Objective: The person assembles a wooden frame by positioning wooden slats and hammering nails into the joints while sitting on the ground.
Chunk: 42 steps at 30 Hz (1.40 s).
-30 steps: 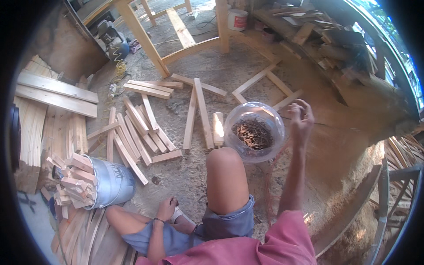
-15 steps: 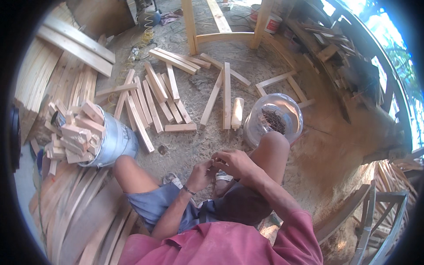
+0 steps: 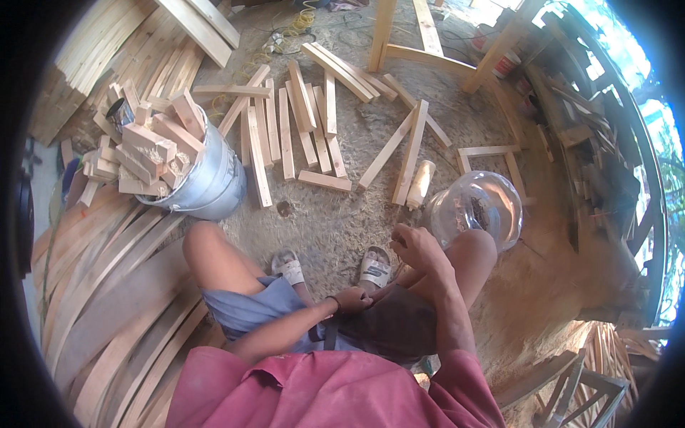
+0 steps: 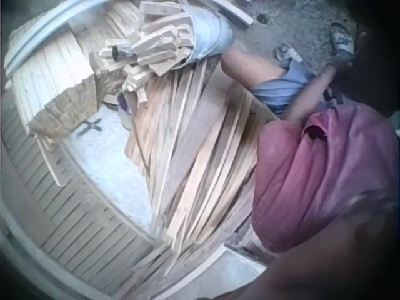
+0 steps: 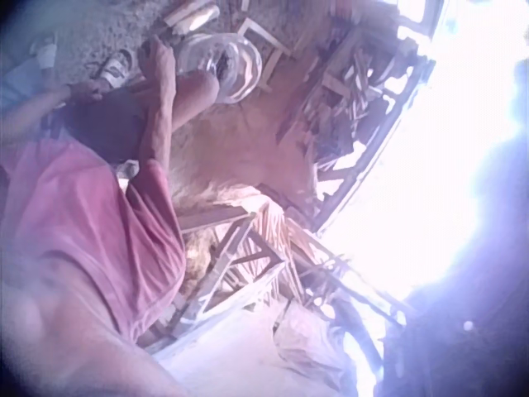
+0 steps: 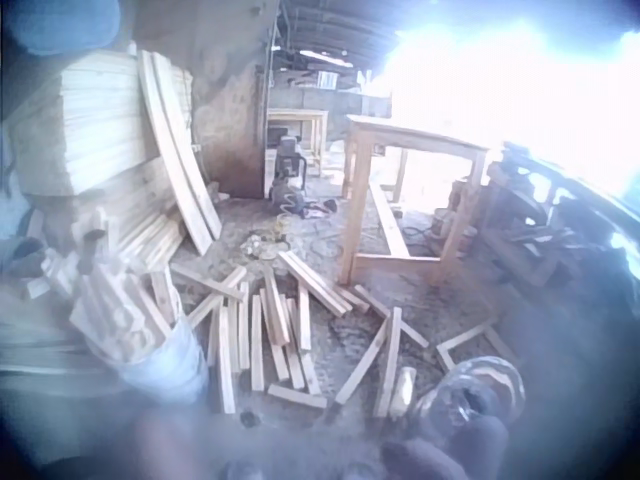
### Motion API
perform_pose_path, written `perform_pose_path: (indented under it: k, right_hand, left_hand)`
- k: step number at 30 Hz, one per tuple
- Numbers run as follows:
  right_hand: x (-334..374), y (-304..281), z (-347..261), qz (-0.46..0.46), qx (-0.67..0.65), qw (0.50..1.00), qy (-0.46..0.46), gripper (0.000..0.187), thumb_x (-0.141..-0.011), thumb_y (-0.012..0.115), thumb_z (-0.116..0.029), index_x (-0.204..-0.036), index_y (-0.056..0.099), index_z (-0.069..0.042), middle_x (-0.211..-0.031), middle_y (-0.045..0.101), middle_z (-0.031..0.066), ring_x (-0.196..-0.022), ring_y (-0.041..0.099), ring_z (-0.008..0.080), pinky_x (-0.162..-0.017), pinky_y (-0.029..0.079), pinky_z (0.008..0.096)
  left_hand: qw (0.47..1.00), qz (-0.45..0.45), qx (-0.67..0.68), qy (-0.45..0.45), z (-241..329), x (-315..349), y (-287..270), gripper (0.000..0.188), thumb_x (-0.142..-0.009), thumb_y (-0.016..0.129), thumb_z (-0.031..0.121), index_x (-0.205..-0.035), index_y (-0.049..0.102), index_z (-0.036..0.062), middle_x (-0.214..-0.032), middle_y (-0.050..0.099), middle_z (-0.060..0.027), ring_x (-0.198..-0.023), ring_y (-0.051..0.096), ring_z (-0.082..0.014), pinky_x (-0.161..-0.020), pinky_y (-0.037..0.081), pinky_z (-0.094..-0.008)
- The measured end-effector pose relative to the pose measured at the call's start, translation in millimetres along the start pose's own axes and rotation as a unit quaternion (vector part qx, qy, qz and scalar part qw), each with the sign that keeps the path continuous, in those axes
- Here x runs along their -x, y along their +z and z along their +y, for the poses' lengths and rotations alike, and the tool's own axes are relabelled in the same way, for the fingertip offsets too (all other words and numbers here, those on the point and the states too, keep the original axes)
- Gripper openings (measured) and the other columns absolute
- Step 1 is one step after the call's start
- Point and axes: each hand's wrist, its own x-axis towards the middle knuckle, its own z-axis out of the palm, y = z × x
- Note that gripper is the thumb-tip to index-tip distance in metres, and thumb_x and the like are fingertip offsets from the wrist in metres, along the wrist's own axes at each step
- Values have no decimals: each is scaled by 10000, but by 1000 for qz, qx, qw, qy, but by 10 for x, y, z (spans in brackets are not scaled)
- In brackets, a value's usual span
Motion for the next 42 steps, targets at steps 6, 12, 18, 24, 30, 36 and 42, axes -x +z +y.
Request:
perform_pose_path:
  k: [6,12,18,24,30,36,42]
  right_hand:
    - [-7,10,31,-12,15,1000,8,211,-864,678,-198,-995,634,-39,-858,700,185,-827,680,369,-722,528,453]
    - [0,0,149,-5,-9,1000,14,212,-855,684,-193,-983,635,-32,-853,700,186,-814,681,365,-708,524,444]
    - [3,3,147,-8,0,1000,19,212,-857,681,-191,-993,640,-33,-836,700,183,-804,683,363,-711,523,444]
    - [6,8,124,-30,-5,999,36,213,-870,668,-200,-1004,646,-36,-852,708,181,-816,686,359,-736,531,441]
    - [-52,11,136,-27,4,999,36,216,-871,660,-202,-1016,650,-43,-875,714,181,-837,688,358,-761,534,440]
    - [-50,-11,98,-29,10,998,46,225,-866,655,-205,-1020,653,-42,-869,707,182,-842,682,361,-758,523,445]
    - [-73,-6,144,-40,2,998,45,222,-865,655,-200,-1017,652,-38,-870,702,186,-843,676,366,-766,514,453]
  left_hand:
    - [994,95,-34,-33,-280,-199,211,385,-872,602,387,-865,727,23,-923,708,-223,-884,689,-368,-796,529,-446]
    - [997,70,-32,7,-117,-205,75,318,-837,618,330,-855,736,36,-898,712,-217,-856,695,-369,-778,545,-448]
    - [991,60,123,10,154,-168,82,268,-800,654,314,-804,741,61,-822,713,-183,-816,710,-337,-737,544,-424]
    - [984,159,48,-68,-276,-334,208,242,-779,638,268,-763,725,42,-780,688,-211,-738,692,-345,-681,532,-430]
    - [985,148,13,-90,-291,-386,267,236,-785,646,279,-794,739,63,-846,698,-218,-800,694,-369,-723,544,-448]
    - [989,115,90,-27,-170,-285,287,227,-810,644,273,-842,748,73,-890,707,-214,-841,693,-390,-749,549,-458]
    - [985,157,-37,-64,-325,-373,233,264,-818,652,329,-820,754,86,-893,721,-189,-854,699,-367,-757,543,-458]
